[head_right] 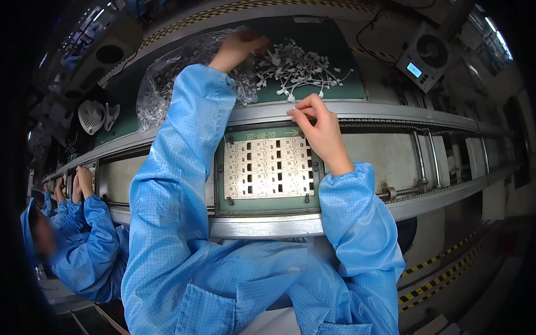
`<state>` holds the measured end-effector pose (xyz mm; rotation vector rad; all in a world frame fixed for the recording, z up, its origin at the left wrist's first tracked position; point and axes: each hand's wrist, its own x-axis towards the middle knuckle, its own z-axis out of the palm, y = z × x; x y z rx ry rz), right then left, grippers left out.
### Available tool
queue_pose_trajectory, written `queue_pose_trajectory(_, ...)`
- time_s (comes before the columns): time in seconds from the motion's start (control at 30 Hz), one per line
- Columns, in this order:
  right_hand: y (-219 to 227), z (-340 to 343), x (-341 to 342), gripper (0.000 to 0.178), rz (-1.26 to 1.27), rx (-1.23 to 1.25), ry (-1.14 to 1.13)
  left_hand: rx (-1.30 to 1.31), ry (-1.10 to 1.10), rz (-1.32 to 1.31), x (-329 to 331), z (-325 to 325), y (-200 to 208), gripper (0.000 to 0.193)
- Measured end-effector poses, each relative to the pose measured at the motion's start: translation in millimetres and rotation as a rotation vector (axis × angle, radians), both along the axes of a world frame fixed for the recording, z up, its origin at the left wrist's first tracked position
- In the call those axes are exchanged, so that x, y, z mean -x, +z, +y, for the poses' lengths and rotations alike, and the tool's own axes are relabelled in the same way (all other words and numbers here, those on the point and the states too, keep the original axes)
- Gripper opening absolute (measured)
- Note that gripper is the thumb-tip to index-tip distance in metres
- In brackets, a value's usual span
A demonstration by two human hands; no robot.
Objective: Manually plugging wires and components into a circuit board on an assembly line.
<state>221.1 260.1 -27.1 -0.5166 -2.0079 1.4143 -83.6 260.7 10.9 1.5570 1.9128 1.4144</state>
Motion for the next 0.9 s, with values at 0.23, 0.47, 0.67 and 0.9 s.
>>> queue_pose_trajectory(0.23, -17.4, 4.3, 11.9, 0.007, 0.078, 0.018, 0.019, -0.204, 0.075, -0.325, -21.9, -47.5, 21.4, 0.017)
queue_pose_trajectory(0.47, -21.4, 5.6, -5.5, 0.007, 0.188, 0.063, 0.082, -0.277, -0.225, -0.723, -73.2, -126.6, 13.2, 0.016)
queue_pose_trajectory(0.67, -18.8, -16.4, 1.3, 0.007, 0.108, 0.052, 0.127, -0.363, -0.12, -0.727, -71.0, -221.0, -12.7, 0.019)
queue_pose_trajectory(0.9, -24.1, -7.7, 8.2, 0.01, 0.098, 0.081, 0.052, -0.318, 0.015, -0.565, -69.5, -248.2, -23.5, 0.014)
